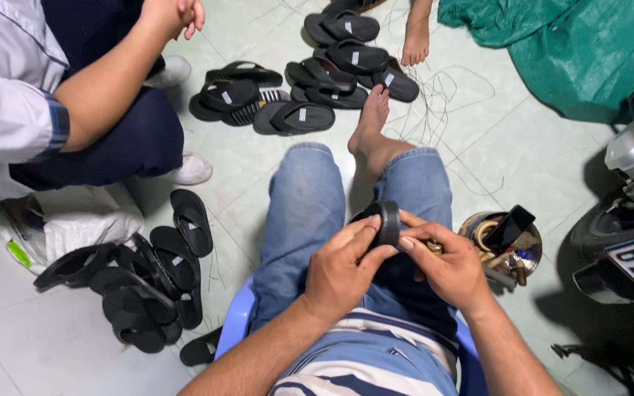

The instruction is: The person sits on a low stool and sews a black slipper held on their lap using a needle and thread. They repeatedly pull the thread through the slipper's sole and strap to secure the parts together.

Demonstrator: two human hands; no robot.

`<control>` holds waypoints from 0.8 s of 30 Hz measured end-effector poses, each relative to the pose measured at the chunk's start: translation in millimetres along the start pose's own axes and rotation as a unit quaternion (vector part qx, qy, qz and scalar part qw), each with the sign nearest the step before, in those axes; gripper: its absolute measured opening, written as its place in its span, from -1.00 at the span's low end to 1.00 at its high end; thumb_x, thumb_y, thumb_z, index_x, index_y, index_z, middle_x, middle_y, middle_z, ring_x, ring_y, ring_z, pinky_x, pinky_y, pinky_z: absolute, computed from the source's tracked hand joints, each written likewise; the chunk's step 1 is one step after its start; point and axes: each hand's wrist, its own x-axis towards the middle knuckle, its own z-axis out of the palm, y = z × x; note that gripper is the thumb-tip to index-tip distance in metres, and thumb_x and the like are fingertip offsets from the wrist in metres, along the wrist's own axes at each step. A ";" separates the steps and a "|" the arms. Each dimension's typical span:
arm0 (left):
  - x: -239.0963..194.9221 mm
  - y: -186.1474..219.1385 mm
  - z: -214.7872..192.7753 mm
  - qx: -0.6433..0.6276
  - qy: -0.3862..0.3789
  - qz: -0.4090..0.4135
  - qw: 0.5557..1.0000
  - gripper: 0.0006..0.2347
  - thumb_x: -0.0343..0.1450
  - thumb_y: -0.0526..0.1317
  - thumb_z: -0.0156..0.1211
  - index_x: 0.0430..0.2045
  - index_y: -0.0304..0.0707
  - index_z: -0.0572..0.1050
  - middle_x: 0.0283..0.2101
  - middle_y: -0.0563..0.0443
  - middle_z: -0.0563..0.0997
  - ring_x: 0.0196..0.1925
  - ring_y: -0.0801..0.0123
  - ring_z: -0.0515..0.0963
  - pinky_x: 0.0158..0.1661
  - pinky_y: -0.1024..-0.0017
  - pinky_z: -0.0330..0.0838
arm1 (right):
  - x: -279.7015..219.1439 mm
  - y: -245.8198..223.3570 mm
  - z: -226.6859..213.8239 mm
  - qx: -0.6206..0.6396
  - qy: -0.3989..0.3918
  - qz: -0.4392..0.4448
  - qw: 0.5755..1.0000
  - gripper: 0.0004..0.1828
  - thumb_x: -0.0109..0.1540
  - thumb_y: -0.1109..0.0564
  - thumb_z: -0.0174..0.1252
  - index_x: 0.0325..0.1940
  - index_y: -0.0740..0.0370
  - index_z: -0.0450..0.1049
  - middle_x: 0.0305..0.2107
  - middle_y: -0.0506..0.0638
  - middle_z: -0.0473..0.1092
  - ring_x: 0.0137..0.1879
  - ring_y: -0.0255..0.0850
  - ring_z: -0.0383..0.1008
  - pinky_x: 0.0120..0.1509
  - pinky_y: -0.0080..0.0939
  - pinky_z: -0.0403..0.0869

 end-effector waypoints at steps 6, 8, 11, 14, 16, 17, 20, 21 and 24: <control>-18.7 -17.6 13.0 0.104 0.069 0.161 0.979 -0.73 0.25 -0.09 0.24 -0.18 0.06 0.51 -0.11 0.27 0.57 -0.18 0.49 0.59 -0.34 0.55 0.54 | -11.6 43.2 -14.0 0.013 -0.025 -0.072 0.997 -0.90 0.04 0.28 0.19 -0.36 0.30 0.54 -0.13 0.12 0.46 -0.66 -0.30 0.46 -0.66 -0.36 0.44; -19.1 -13.4 4.9 0.044 -0.013 0.115 0.992 -0.72 0.27 -0.09 0.23 -0.14 0.09 0.49 -0.12 0.22 0.57 -0.16 0.36 0.59 -0.30 0.45 0.53 | -18.7 50.5 -21.9 -0.014 -0.040 -0.073 0.996 -0.92 0.09 0.27 0.17 -0.38 0.35 0.53 -0.30 0.17 0.53 -0.17 -0.14 0.51 -0.07 -0.05 0.45; -15.8 -3.0 -11.6 0.095 -0.014 0.145 0.985 -0.57 0.22 -0.01 0.26 -0.02 0.12 0.41 -0.34 0.13 0.46 -0.38 0.16 0.57 -0.51 0.28 0.48 | -25.1 18.2 -35.6 -0.100 0.009 0.053 0.994 -0.93 0.07 0.21 0.19 -0.42 0.23 0.56 -0.71 0.06 0.47 -0.70 -0.26 0.37 -0.62 -0.32 0.36; -12.3 17.9 -12.4 0.073 -0.130 0.120 0.982 -0.79 0.36 0.00 0.03 -0.19 0.18 0.48 -0.27 0.14 0.40 -0.39 0.00 0.56 -0.44 0.15 0.47 | -27.3 -35.7 -29.3 -0.181 -0.048 -0.026 0.982 -0.93 0.03 0.13 0.22 -0.42 0.08 0.59 -0.84 0.04 0.40 -0.69 -0.23 0.43 -0.54 -0.27 0.39; -0.6 -4.5 -18.8 -0.056 -0.127 0.053 0.989 -0.85 0.35 -0.07 0.06 -0.28 0.08 0.49 -0.19 0.11 0.39 -0.31 0.05 0.57 -0.33 0.22 0.47 | -22.2 -47.9 -34.0 -0.227 -0.066 -0.064 0.970 -0.79 0.08 0.12 0.15 -0.21 0.12 0.51 -0.56 0.12 0.43 -0.39 -0.05 0.44 -0.28 -0.08 0.38; 5.4 -15.2 -20.9 -0.180 -0.123 -0.013 0.976 -0.91 0.35 -0.14 0.10 -0.38 -0.02 0.50 -0.10 0.07 0.39 -0.22 0.09 0.57 -0.23 0.29 0.47 | -19.8 -52.8 -37.6 -0.266 -0.085 -0.104 0.955 -0.65 0.12 0.11 0.08 -0.01 0.17 0.44 -0.29 0.20 0.46 -0.10 0.14 0.45 -0.01 0.11 0.38; 33.8 -72.0 -84.2 -0.345 -0.001 -0.186 0.920 -0.63 0.09 -0.60 -0.22 -0.38 -0.22 0.40 0.04 -0.02 0.30 -0.03 0.27 0.47 -0.28 0.39 0.52 | -22.9 -38.3 -61.8 -0.332 -0.084 -0.114 0.933 -0.60 0.23 0.09 -0.12 0.16 0.03 0.34 -0.20 0.01 0.29 -0.01 -0.20 0.30 0.14 -0.25 0.24; 34.5 -80.8 -99.1 -0.345 -0.002 -0.187 0.920 -0.63 0.09 -0.60 -0.22 -0.38 -0.22 0.40 0.04 -0.02 0.30 -0.03 0.27 0.47 -0.28 0.39 0.52 | -25.5 -36.3 -59.1 -0.331 -0.084 -0.113 0.933 -0.60 0.23 0.09 -0.12 0.16 0.03 0.34 -0.20 0.01 0.29 -0.01 -0.20 0.30 0.14 -0.25 0.24; 40.7 -78.6 -122.7 -0.172 0.334 -0.315 0.872 -0.83 0.27 -0.18 0.06 -0.31 -0.01 0.46 -0.18 0.19 0.50 -0.11 0.56 0.42 -0.28 0.51 0.28 | -26.0 -35.1 -52.1 -0.382 -0.118 -0.177 0.899 -0.57 0.13 0.15 0.05 0.08 -0.15 0.40 -0.31 -0.07 0.34 -0.18 -0.25 0.39 -0.12 -0.30 0.37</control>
